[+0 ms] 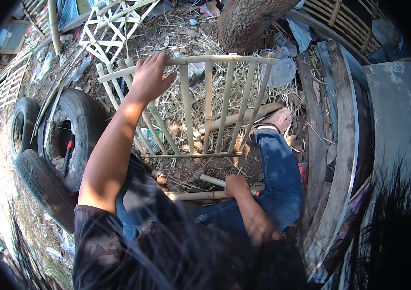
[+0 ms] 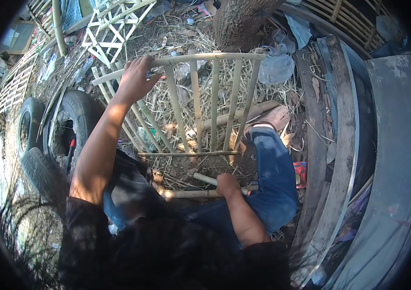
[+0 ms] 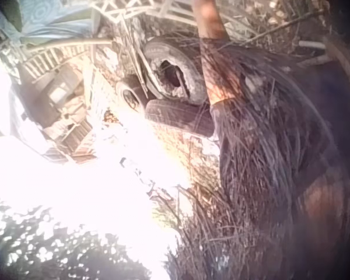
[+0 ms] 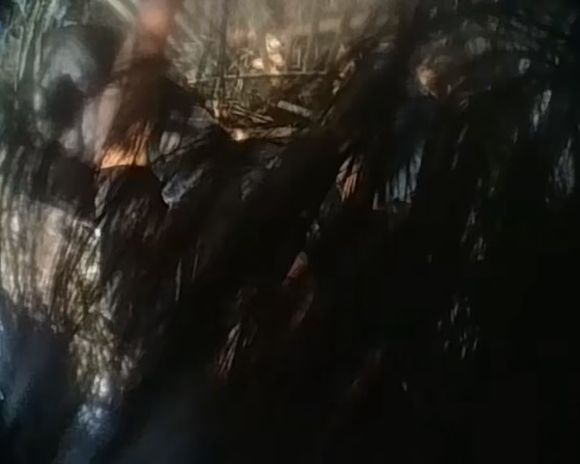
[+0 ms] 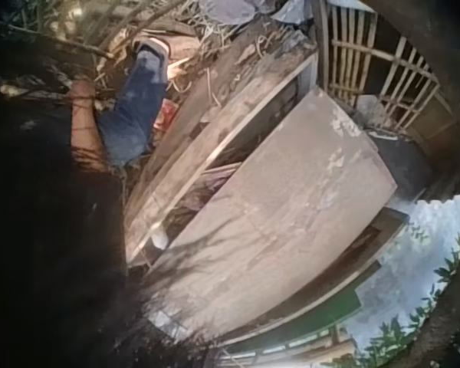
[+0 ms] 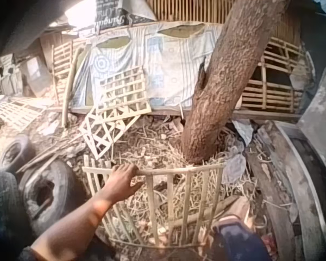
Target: The person assembles a bamboo structure by striking wooden pegs into bamboo frame joints with a hammer and adjusting the alignment by hand.
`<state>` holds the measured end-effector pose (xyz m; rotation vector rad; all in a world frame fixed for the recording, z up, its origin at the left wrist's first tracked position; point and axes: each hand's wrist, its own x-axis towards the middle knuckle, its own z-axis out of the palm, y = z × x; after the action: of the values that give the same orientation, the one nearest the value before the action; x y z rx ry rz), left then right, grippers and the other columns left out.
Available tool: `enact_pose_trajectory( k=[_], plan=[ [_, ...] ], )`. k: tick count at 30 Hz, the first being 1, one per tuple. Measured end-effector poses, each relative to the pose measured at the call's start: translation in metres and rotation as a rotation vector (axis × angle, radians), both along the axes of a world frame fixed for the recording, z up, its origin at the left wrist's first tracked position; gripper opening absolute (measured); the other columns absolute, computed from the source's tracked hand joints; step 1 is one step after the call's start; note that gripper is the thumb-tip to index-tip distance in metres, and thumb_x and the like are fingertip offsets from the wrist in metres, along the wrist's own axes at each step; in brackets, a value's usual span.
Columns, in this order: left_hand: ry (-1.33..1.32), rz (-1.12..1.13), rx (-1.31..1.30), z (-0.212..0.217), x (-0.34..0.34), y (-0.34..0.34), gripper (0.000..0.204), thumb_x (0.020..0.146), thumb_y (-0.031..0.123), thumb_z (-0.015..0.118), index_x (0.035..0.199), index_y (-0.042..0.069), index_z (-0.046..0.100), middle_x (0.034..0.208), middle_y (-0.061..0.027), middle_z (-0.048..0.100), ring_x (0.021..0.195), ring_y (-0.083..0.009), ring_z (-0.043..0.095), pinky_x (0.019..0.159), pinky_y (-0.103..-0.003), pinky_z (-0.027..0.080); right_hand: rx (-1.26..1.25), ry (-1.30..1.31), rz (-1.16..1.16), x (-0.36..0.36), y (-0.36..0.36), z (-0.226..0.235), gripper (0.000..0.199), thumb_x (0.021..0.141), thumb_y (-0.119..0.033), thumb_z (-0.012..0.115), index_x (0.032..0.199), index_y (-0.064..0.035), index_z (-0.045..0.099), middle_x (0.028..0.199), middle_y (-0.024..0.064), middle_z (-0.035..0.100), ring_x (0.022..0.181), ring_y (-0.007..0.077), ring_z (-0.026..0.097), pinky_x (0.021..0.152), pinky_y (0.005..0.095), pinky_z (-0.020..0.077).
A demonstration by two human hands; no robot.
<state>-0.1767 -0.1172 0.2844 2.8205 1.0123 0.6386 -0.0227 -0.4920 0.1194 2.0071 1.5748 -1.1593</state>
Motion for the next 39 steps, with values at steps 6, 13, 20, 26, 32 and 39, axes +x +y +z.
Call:
enact_pose_trajectory(
  k=[6, 13, 20, 26, 32, 39],
  plan=[
    [0.007, 0.039, -0.232, 0.022, -0.008, -0.006, 0.030, 0.086, 0.021, 0.067, 0.109, 0.004, 0.058, 0.098, -0.0156, 0.067, 0.093, -0.0332, 0.065, 0.086, -0.045, 0.047, 0.062, 0.075, 0.332, -0.020, 0.006, -0.042, 0.023, 0.073, -0.021, 0.071, 0.090, -0.0062, 0.073, 0.093, 0.0168, 0.071, 0.088, 0.0352, 0.069, 0.078, 0.0453, 0.0560],
    [-0.054, -0.136, -0.310, 0.048, -0.026, -0.027, 0.023, 0.088, 0.007, 0.061, 0.110, 0.001, 0.059, 0.100, -0.0200, 0.067, 0.093, -0.0385, 0.065, 0.079, -0.044, 0.052, 0.081, 0.091, 0.417, -0.027, 0.013, -0.106, 0.026, 0.072, -0.024, 0.075, 0.094, -0.0111, 0.072, 0.094, 0.0148, 0.071, 0.091, 0.0342, 0.069, 0.079, 0.0448, 0.0557],
    [0.227, -0.237, -0.408, 0.071, -0.054, -0.032, 0.058, 0.078, 0.003, 0.057, 0.135, 0.009, 0.048, 0.110, -0.0179, 0.064, 0.103, -0.0334, 0.062, 0.108, -0.047, 0.035, 0.658, 0.156, 0.010, -0.039, 0.050, -0.006, 0.024, 0.075, -0.019, 0.073, 0.096, -0.0099, 0.066, 0.101, 0.0127, 0.062, 0.100, 0.0327, 0.061, 0.086, 0.0435, 0.0487],
    [0.241, -0.335, -0.265, 0.075, -0.067, -0.036, 0.056, 0.079, 0.002, 0.054, 0.135, 0.010, 0.051, 0.123, -0.0121, 0.063, 0.117, -0.0280, 0.057, 0.116, -0.057, 0.020, 1.415, -0.032, -0.093, -0.036, 0.167, 0.203, 0.030, 0.076, -0.016, 0.070, 0.104, -0.0083, 0.063, 0.117, 0.0141, 0.054, 0.118, 0.0349, 0.049, 0.101, 0.0529, 0.0361],
    [0.171, -0.299, -0.234, 0.080, -0.080, -0.033, 0.047, 0.084, 0.012, 0.055, 0.131, 0.013, 0.057, 0.122, -0.0129, 0.063, 0.122, -0.0289, 0.054, 0.116, -0.060, 0.016, 1.296, -0.326, 0.064, -0.041, 0.222, 0.220, 0.033, 0.080, -0.021, 0.066, 0.111, -0.0092, 0.062, 0.129, 0.0138, 0.051, 0.133, 0.0358, 0.037, 0.114, 0.0589, 0.0177],
    [0.176, 0.040, -0.184, 0.110, -0.126, -0.009, 0.023, 0.085, 0.015, 0.067, 0.104, 0.003, 0.067, 0.102, -0.0115, 0.066, 0.103, -0.0283, 0.058, 0.096, -0.043, 0.042, 1.275, -0.285, 0.003, -0.040, 0.220, 0.219, 0.034, 0.080, -0.019, 0.067, 0.112, -0.0101, 0.062, 0.128, 0.0171, 0.051, 0.135, 0.0374, 0.035, 0.115, 0.0612, 0.0143]
  ],
)
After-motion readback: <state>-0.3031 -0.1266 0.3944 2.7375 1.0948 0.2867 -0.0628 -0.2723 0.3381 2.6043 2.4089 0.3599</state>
